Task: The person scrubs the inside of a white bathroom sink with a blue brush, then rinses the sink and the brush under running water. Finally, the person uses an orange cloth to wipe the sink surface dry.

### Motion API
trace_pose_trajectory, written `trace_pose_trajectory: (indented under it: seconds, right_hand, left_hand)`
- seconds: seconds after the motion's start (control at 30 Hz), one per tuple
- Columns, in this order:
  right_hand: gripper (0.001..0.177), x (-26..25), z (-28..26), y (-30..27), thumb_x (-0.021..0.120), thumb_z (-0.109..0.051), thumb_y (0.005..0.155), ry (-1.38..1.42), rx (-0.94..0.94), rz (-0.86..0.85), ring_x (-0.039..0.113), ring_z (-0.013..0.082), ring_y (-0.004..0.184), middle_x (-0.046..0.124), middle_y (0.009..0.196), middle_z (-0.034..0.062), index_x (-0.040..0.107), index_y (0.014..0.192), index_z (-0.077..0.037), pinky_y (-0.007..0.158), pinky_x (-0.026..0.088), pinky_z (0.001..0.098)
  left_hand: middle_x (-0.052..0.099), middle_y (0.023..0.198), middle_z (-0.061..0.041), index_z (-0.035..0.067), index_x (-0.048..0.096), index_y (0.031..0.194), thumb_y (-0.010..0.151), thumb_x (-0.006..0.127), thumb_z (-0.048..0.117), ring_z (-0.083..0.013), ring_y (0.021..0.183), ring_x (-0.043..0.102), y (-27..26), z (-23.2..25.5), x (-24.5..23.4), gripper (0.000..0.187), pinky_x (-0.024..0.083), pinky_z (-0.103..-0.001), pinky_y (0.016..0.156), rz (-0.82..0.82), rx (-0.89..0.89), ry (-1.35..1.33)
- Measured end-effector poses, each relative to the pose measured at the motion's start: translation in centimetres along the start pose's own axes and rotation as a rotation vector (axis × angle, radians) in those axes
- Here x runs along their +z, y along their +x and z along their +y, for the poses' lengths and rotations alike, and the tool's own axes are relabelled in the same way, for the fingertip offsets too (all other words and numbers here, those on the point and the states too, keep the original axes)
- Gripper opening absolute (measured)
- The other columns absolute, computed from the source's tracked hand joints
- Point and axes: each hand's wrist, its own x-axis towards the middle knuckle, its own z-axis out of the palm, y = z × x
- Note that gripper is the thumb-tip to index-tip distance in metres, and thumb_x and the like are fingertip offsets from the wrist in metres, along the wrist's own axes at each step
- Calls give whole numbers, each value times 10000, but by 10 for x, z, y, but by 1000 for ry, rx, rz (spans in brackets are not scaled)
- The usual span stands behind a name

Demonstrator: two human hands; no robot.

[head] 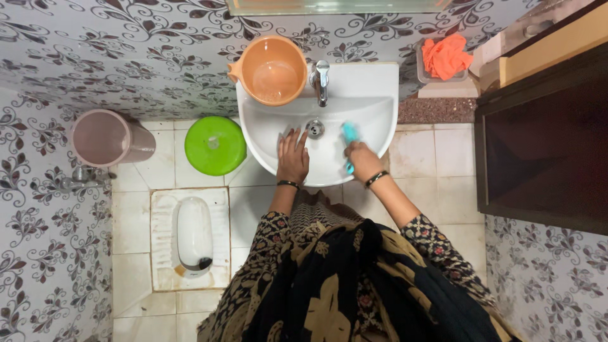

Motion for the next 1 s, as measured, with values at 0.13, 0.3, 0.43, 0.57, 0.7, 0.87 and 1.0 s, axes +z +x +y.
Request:
trace_pose_trajectory:
  seconds: [0.13,0.3,0.43,0.57,0.7,0.87,1.0]
  right_hand:
    - [283,4,0,0,608,-6,781,316,-189,-116,652,343,1007,670,1052,129,745,1015,-89,910,544,424]
    - [293,13,18,0,622,36,789,-169,92,48,617,358,1115,663,1143,153,718,1058,-31,940,530,416]
    - [365,38,10,7,611,54,747,226,-213,-71,615,339,1128,680,1178,127,721,1080,-49,1010,514,401]
    - [365,69,-6,55,601,24,824,372,-436,-73,611,344,1154,662,1227,150,705,1169,-35,1016,500,407]
    - [285,64,16,95,615,-19,824,189,-569,-35,614,351,1151,678,1199,141,725,1084,-58,1026,501,422]
    - [250,3,59,63,617,-59,832,-48,-160,-174,645,356,1091,697,1124,139,749,1043,-87,927,540,421]
    - [296,-3,41,38,605,-22,788,67,-159,-76,670,356,1036,712,1097,133,762,1029,-93,930,544,423]
  left_hand:
    - [470,1553,-143,138,473,1521,996,488,178,-325,1491,380,2,-1,1,527,224,-552,1263,9,-1,-11]
    - [468,1556,-145,129,460,1531,1000,493,177,-332,1492,380,1,-1,0,534,217,-560,1268,13,16,-8]
    - [453,1569,-151,128,432,1550,994,479,193,-336,1492,375,-2,-1,-1,562,210,-555,1267,19,13,-12]
    - [418,1598,-172,93,353,1589,1022,462,204,-357,1516,351,-4,-7,7,588,196,-559,1278,72,23,-45]
    - [418,1598,-160,107,339,1612,1025,463,206,-345,1506,354,-4,-9,10,607,199,-557,1277,72,1,-28]
    - [410,1603,-157,116,356,1589,1002,473,211,-340,1506,360,-4,-7,8,606,228,-542,1262,62,8,-40]
    - [410,1603,-152,121,366,1587,993,475,197,-336,1510,360,-2,-5,3,608,245,-539,1261,72,15,-32]
